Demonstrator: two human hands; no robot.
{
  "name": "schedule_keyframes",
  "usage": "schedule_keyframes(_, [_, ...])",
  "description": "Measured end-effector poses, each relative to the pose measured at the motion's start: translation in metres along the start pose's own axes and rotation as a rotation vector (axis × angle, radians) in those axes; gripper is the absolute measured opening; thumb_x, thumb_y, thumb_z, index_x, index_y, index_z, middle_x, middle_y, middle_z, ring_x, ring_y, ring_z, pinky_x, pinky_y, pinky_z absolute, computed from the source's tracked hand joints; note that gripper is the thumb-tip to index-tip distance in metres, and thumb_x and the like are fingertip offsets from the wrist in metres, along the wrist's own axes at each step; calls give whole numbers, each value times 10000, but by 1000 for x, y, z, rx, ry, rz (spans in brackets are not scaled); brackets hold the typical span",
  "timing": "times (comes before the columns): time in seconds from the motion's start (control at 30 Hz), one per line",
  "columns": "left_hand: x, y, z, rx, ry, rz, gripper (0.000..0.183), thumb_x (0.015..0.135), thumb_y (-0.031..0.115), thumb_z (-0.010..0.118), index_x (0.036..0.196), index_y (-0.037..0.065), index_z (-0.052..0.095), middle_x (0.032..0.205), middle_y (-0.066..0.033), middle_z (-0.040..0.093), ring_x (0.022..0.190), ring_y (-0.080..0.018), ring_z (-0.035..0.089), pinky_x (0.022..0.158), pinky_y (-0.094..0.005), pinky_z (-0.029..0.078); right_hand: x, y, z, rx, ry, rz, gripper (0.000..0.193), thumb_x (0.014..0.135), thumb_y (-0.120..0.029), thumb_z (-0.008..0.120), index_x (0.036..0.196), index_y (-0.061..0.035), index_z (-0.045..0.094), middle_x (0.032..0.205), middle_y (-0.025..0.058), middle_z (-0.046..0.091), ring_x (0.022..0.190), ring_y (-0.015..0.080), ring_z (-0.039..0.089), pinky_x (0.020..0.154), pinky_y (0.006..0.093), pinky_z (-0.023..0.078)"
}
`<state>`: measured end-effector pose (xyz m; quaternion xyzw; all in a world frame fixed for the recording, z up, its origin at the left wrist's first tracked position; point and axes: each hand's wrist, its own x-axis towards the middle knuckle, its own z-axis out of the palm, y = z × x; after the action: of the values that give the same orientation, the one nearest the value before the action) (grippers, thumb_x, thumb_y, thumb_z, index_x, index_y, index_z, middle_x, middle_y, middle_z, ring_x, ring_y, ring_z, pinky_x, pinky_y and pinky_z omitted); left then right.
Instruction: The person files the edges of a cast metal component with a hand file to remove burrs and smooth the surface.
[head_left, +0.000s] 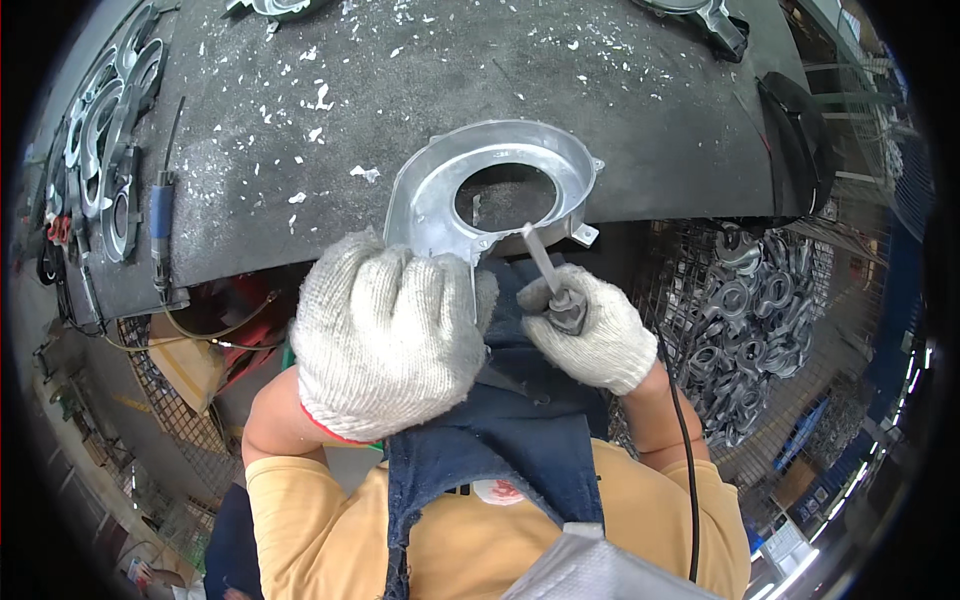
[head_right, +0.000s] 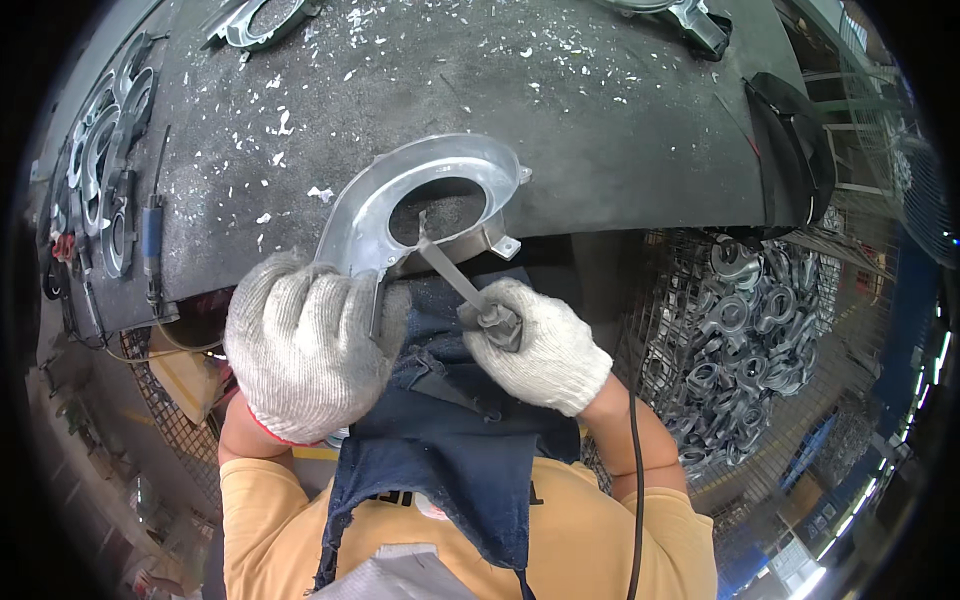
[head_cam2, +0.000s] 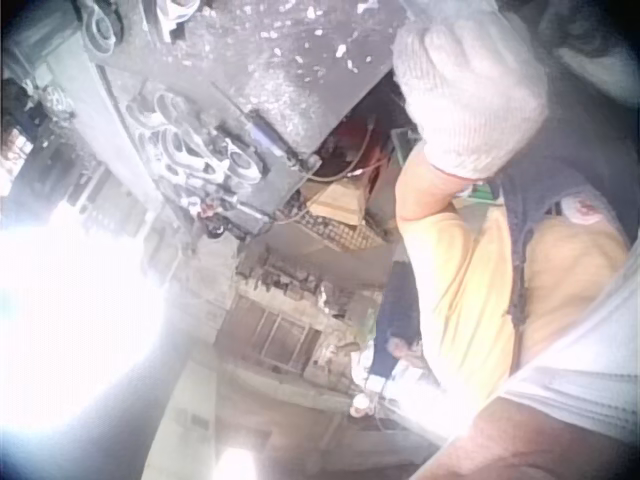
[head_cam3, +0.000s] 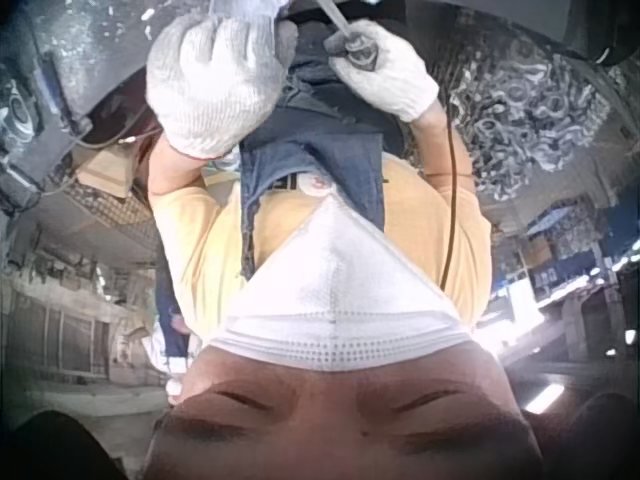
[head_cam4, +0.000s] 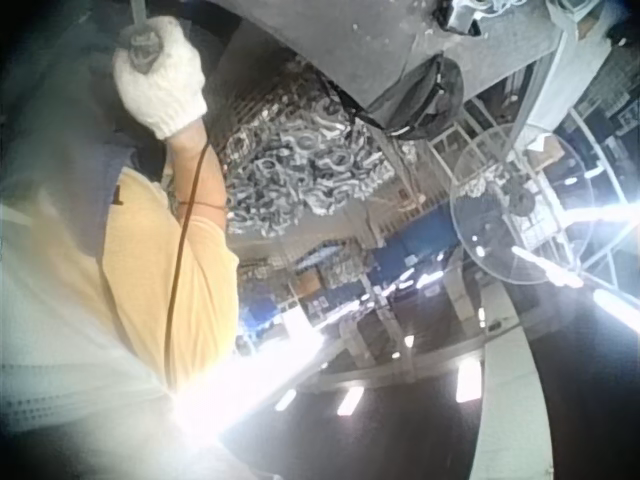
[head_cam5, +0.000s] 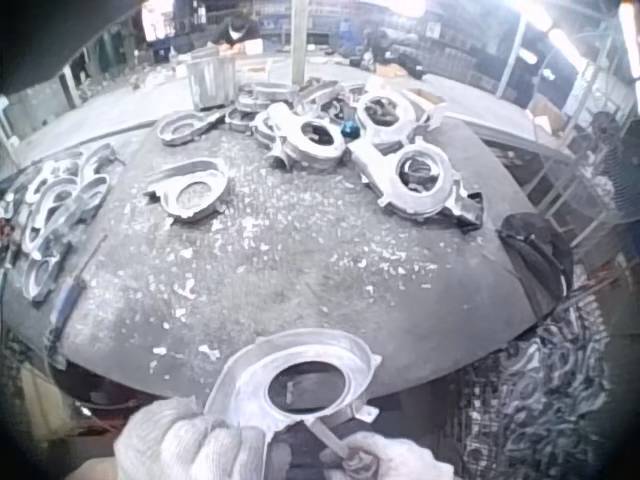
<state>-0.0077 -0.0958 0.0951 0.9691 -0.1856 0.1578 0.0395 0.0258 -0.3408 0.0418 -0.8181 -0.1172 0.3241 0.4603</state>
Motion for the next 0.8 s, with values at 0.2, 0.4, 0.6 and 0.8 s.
schedule_keyframes(0.2, [0, 4, 3, 5, 20, 2, 230, 842, 165, 863, 1005, 48, 750, 845, -70, 670, 826, -281, 699, 835, -471, 590, -8, 14, 9, -37, 34, -4, 252, 926, -179, 841, 1137, -107, 726, 1037, 115, 816, 985, 361, 807, 848, 419, 650])
schedule_keyframes(0.4, [5, 9, 2, 34, -12, 90, 206, 815, 168, 844, 951, 42, 753, 826, -68, 650, 790, -272, 681, 792, -464, 590, -2, 15, 9, -101, 21, 43, 251, 927, -171, 835, 1141, -97, 727, 1049, 123, 814, 990, 345, 811, 851, 415, 647])
schedule_keyframes(0.6, [7, 15, 9, 59, 43, 187, 210, 834, 145, 805, 915, -31, 724, 762, -64, 535, 739, -248, 631, 738, -419, 594, 0, 6, 3, -77, 4, 87, 252, 931, -169, 828, 1149, -92, 729, 1053, 130, 811, 996, 344, 811, 860, 422, 646])
schedule_keyframes(0.8, [5, 28, 10, 48, 20, 131, 238, 830, 119, 801, 940, -80, 731, 798, -98, 596, 720, -262, 644, 715, -432, 595, -4, 7, 14, -180, 241, 8, 283, 924, -113, 818, 1185, -80, 715, 1048, 151, 803, 941, 355, 811, 799, 421, 656])
